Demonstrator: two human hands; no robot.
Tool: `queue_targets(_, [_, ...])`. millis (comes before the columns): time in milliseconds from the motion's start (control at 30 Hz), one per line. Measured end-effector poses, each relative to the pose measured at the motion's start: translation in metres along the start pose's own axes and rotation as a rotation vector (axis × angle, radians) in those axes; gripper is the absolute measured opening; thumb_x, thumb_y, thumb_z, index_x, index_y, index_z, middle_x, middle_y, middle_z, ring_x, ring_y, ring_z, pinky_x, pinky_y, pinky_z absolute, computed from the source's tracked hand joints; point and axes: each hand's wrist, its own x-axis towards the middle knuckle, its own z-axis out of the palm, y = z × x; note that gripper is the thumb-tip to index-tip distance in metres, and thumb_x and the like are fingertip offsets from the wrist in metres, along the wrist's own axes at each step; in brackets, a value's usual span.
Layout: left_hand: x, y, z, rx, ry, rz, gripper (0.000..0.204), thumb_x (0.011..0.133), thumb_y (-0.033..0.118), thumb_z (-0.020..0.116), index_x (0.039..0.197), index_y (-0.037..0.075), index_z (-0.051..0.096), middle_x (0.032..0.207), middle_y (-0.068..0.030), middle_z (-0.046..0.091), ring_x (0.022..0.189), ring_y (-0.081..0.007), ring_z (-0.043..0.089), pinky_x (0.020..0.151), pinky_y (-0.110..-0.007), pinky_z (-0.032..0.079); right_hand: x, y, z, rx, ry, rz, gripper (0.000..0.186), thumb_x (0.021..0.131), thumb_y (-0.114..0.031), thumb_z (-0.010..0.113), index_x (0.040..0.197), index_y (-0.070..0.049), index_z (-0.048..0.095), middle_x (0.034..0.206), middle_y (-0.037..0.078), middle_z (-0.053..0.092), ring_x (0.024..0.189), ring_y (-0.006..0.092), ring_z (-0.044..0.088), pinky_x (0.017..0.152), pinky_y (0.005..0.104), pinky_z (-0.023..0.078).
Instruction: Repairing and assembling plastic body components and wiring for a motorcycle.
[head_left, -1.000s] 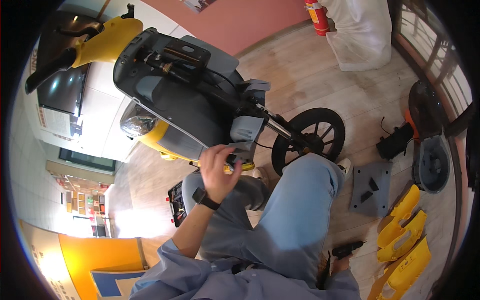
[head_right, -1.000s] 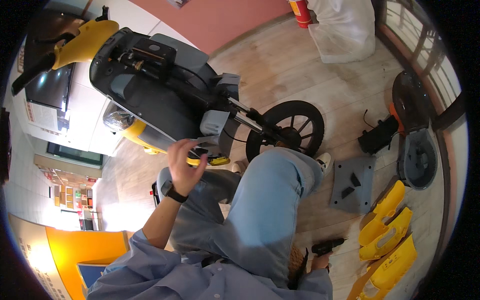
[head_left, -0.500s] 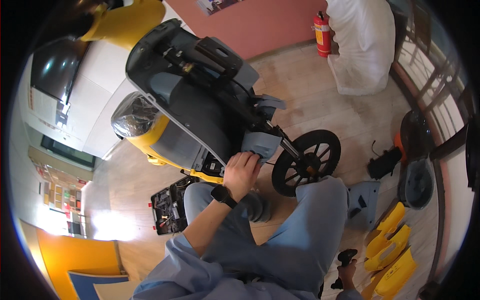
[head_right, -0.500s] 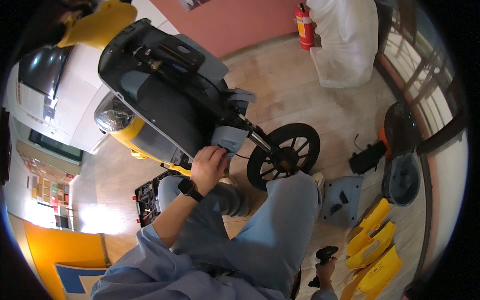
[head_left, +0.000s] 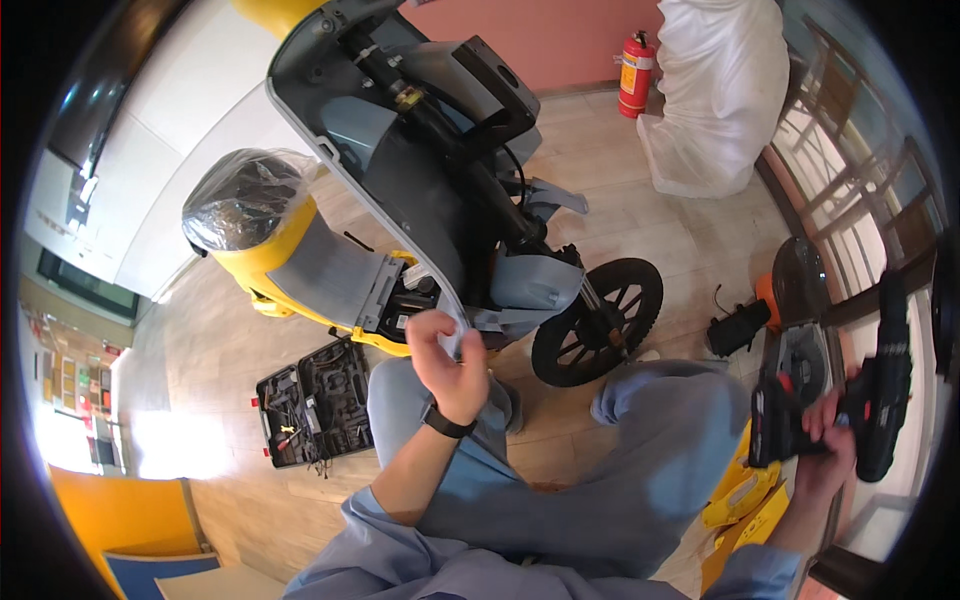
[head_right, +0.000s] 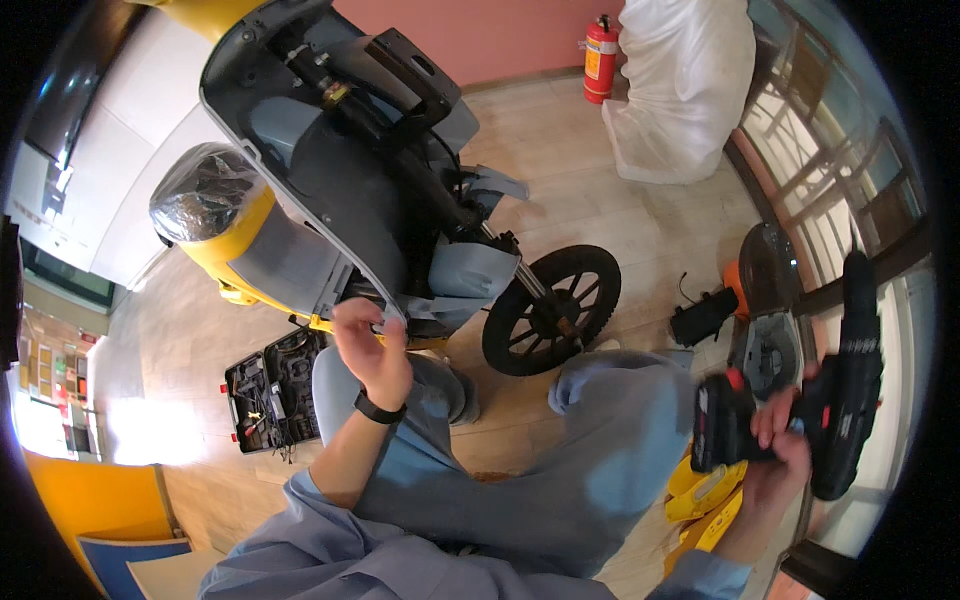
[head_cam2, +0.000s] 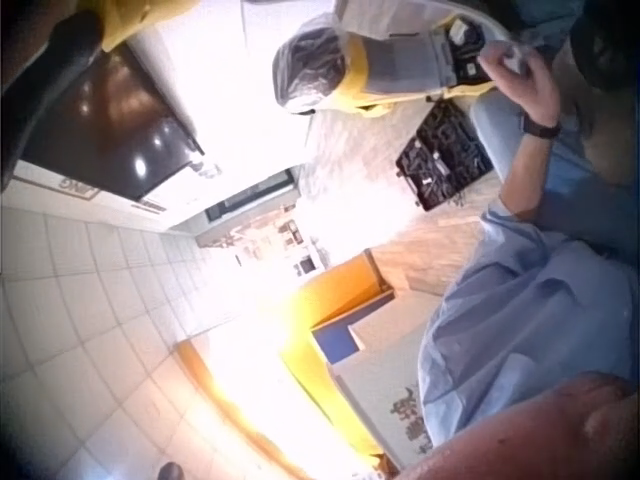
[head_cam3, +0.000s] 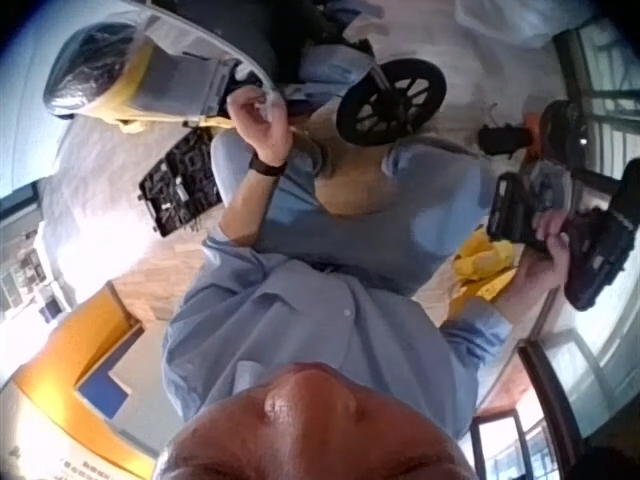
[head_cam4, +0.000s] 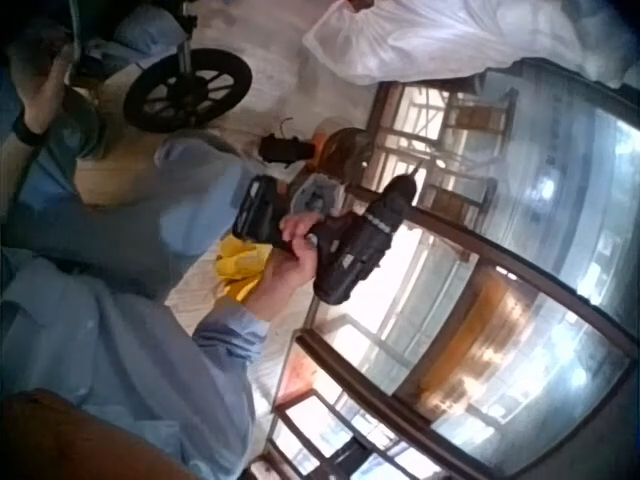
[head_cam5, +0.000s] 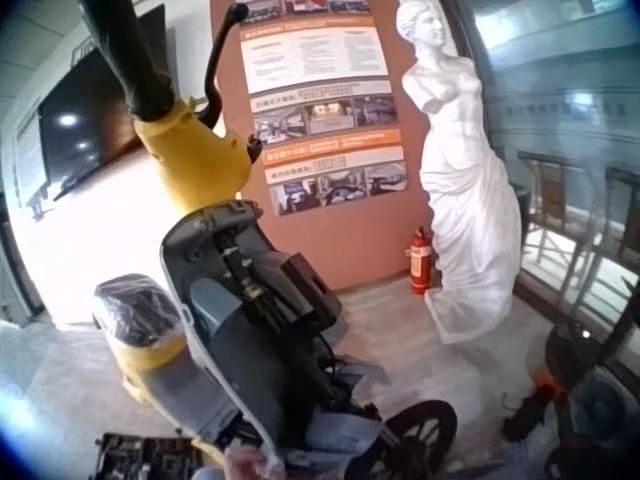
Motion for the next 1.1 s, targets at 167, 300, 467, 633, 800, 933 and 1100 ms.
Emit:
queue_targets(167, [0.002, -0.009, 0.001, -0.137, 0.150, -0.528, 0.035, 0.081, 0.000, 0.058, 0.113, 0.006, 0.045, 0.102, -0.0033, 0.049, 0.094, -0.0117, 0.045, 0.083, -0.024, 0.037, 0.041, 0.058, 0.061, 0.293, -0.351, 0.290, 0.056, 0.080, -0.043, 0.057, 0.118, -0.004, 0.046, 0.053, -0.002, 0.038, 0.037, 0.0093, 0.031, 0.041, 0.0293, 0.029])
queue_targets(300, [-0.009, -0.001, 0.006, -0.328, 0.138, -1.001, 0.040, 0.085, 0.005, 0.054, 0.124, 0.004, 0.046, 0.115, -0.0044, 0.053, 0.104, -0.0121, 0.047, 0.094, -0.029, 0.035, 0.038, 0.132, 0.063, 0.570, -0.550, 0.791, 0.051, 0.070, -0.037, 0.057, 0.108, -0.003, 0.052, 0.050, -0.002, 0.036, 0.038, 0.0111, 0.032, 0.041, 0.0292, 0.031])
queue_targets(467, [-0.048, -0.004, 0.025, -0.126, 0.085, -0.757, 0.058, 0.087, 0.007, 0.063, 0.137, 0.002, 0.033, 0.128, -0.0107, 0.041, 0.119, -0.0189, 0.040, 0.100, -0.030, 0.033, 0.036, 0.151, 0.084, 0.046, -0.760, 0.921, 0.038, 0.073, -0.018, 0.055, 0.105, 0.003, 0.058, 0.055, 0.001, 0.045, 0.043, 0.0092, 0.039, 0.045, 0.0240, 0.035])
queue_targets(633, [-0.060, -0.006, 0.025, -0.161, 0.308, -0.950, 0.034, 0.091, 0.015, 0.063, 0.120, 0.007, 0.048, 0.102, -0.0020, 0.049, 0.091, -0.0105, 0.047, 0.080, -0.025, 0.039, 0.024, 0.167, 0.105, -0.063, -0.766, 1.057, 0.044, 0.069, -0.022, 0.053, 0.106, 0.002, 0.057, 0.057, 0.002, 0.044, 0.045, 0.0087, 0.038, 0.046, 0.0240, 0.034])
queue_targets(800, [-0.053, 0.002, 0.026, -0.435, 0.090, -1.307, 0.017, 0.094, 0.031, 0.060, 0.097, 0.014, 0.061, 0.080, 0.0090, 0.050, 0.072, -0.0026, 0.042, 0.064, -0.022, 0.034, 0.012, 0.187, 0.101, 0.125, -0.554, 1.309, 0.042, 0.071, -0.028, 0.050, 0.105, -0.004, 0.056, 0.055, -0.002, 0.039, 0.043, 0.0080, 0.033, 0.047, 0.0256, 0.033])
queue_targets(933, [-0.054, -0.004, 0.021, -0.590, 0.007, -1.320, 0.019, 0.094, 0.034, 0.060, 0.099, 0.016, 0.060, 0.087, 0.0089, 0.054, 0.076, -0.0055, 0.044, 0.072, -0.026, 0.035, 0.009, 0.191, 0.103, 0.259, -0.534, 1.416, 0.043, 0.070, -0.031, 0.051, 0.105, -0.006, 0.055, 0.055, -0.003, 0.038, 0.042, 0.0079, 0.032, 0.047, 0.0263, 0.032])
queue_targets(1100, [-0.051, -0.009, 0.024, -0.503, 0.121, -1.257, 0.016, 0.093, 0.033, 0.062, 0.098, 0.018, 0.061, 0.085, 0.0100, 0.054, 0.075, -0.0042, 0.042, 0.070, -0.024, 0.033, 0.009, 0.196, 0.105, 0.357, -0.579, 1.460, 0.041, 0.074, -0.029, 0.049, 0.107, -0.006, 0.055, 0.057, -0.003, 0.037, 0.045, 0.0081, 0.031, 0.050, 0.0258, 0.031])
